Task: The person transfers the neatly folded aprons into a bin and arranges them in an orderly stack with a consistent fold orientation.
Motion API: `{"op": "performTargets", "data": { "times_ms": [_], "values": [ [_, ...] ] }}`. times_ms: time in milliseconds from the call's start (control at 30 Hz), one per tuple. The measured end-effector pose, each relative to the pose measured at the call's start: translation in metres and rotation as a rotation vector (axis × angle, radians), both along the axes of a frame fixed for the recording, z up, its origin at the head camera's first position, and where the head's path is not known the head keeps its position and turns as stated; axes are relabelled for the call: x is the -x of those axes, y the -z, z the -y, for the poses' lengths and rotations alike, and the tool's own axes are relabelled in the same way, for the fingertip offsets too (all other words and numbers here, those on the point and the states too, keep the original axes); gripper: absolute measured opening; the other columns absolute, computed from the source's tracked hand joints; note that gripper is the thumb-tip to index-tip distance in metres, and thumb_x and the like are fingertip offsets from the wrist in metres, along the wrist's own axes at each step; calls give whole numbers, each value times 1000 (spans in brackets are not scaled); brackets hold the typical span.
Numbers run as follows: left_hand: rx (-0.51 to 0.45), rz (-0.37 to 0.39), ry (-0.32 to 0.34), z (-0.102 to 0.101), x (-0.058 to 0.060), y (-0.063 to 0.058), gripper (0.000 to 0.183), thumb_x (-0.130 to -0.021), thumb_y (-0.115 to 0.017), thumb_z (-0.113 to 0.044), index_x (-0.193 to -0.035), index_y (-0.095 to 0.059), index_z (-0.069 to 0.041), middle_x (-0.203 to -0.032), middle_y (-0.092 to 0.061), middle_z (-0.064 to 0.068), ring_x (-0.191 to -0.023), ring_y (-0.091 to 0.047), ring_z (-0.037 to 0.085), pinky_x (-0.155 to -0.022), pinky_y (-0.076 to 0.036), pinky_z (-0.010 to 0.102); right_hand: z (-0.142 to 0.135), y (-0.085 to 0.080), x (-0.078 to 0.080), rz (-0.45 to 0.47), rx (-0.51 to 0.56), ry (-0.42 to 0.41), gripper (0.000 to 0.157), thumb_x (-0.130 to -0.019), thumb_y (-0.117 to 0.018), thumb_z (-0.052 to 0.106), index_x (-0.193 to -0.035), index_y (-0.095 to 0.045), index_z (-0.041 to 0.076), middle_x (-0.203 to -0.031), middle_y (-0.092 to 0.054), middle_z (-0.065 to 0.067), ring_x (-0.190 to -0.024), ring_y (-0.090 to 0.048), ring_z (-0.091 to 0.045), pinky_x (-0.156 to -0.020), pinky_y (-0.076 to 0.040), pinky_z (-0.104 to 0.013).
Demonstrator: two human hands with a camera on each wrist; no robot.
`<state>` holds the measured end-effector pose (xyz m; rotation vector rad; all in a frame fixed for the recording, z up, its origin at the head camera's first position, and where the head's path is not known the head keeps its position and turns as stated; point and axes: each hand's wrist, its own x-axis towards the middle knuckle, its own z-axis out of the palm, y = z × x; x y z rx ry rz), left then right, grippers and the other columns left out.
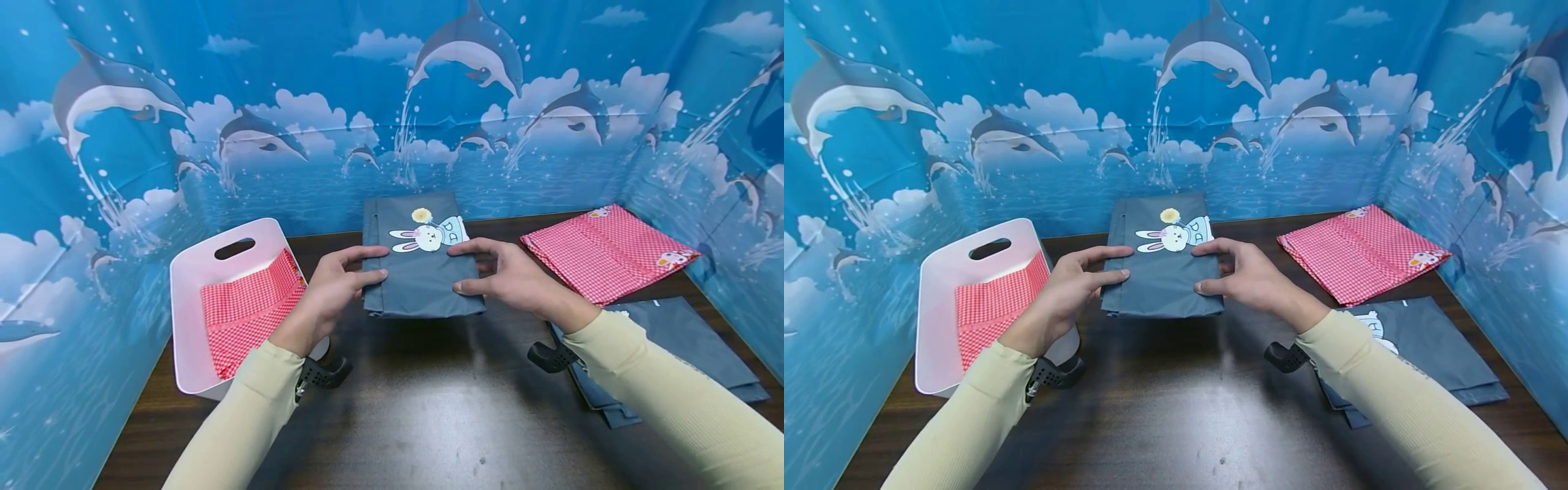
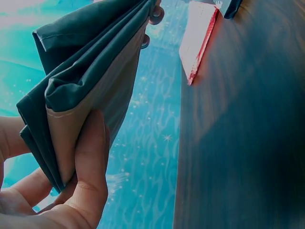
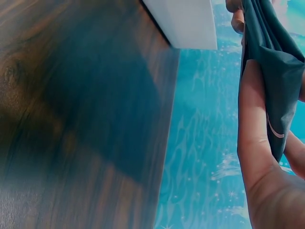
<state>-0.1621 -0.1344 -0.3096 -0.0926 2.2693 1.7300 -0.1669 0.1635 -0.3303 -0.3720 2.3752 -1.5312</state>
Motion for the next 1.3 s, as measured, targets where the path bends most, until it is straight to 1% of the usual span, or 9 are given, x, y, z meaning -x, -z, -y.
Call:
{"op": "performTargets", "data": {
  "times_ms": [233, 467, 633, 800, 867, 1033, 1100, 1200, 1300],
  "values": [
    [6, -2, -24, 8, -1, 1, 44, -102, -73, -16, -145, -69, -21, -162, -47, 8, -135, -56, 30, -116, -49, 55, 10, 4, 6, -3, 3, -1, 60, -96, -82, 15, -151, -60, 18, -158, -54, -13, -135, -66, -34, -98, -61, -39],
    [13, -15, -61, 19, -4, -1, 45, -102, -72, -17, -147, -68, -22, -163, -46, 9, -138, -53, 30, -114, -50, 52, 25, 4, 11, 22, 61, -8, 58, -96, -80, 11, -149, -59, 19, -158, -52, -10, -136, -65, -32, -97, -61, -39],
    [9, -36, -105, 28, -10, -4, 45, -102, -72, -16, -147, -68, -19, -156, -50, 10, -127, -55, 26, -102, -52, 40, 39, 2, 14, 23, 87, -15, 53, -97, -80, 12, -146, -61, 19, -157, -52, -7, -136, -65, -29, -97, -60, -38],
    [46, -81, -145, 38, -19, -9, 45, -103, -72, -17, -148, -67, -18, -132, -51, 5, -106, -49, 17, -76, -49, 25, 54, -1, 16, 38, 131, -43, 52, -97, -79, 10, -145, -61, 18, -157, -51, -7, -131, -66, -28, -93, -59, -35],
    [57, -79, -158, 43, -22, -11, 46, -103, -71, -18, -149, -66, -19, -141, -48, 2, -111, -46, 16, -75, -48, 24, 60, -3, 18, 47, 162, -59, 52, -97, -79, 9, -146, -61, 16, -157, -50, -8, -128, -66, -29, -91, -59, -34],
    [11, -58, -176, 56, -27, -14, 50, -106, -68, -19, -154, -60, -16, -175, -28, 3, -119, -60, 12, -83, -58, 20, 77, -6, 22, 64, 189, -76, 50, -97, -79, 8, -144, -63, 16, -157, -49, -6, -126, -66, -28, -91, -60, -34],
    [-1, -51, -186, 64, -30, -16, 51, -106, -68, -20, -156, -58, -16, -176, -27, 5, -121, -64, 15, -84, -60, 19, 87, -8, 23, 67, 198, -80, 49, -97, -79, 8, -142, -64, 17, -155, -52, -6, -123, -68, -26, -90, -60, -34],
    [-3, -43, -203, 77, -35, -20, 53, -107, -67, -23, -159, -55, -18, -177, -26, 6, -138, -52, 23, -87, -60, 19, 103, -11, 24, 71, 218, -96, 47, -97, -79, 8, -140, -65, 18, -149, -57, -6, -117, -69, -24, -86, -60, -32],
    [-19, -43, -226, 91, -40, -21, 55, -107, -68, -25, -159, -55, -20, -177, -25, 7, -132, -57, 19, -88, -61, 19, 118, -13, 25, 76, 227, -118, 45, -97, -79, 7, -139, -65, 17, -146, -60, -7, -113, -69, -24, -84, -59, -31]
  ]
}}
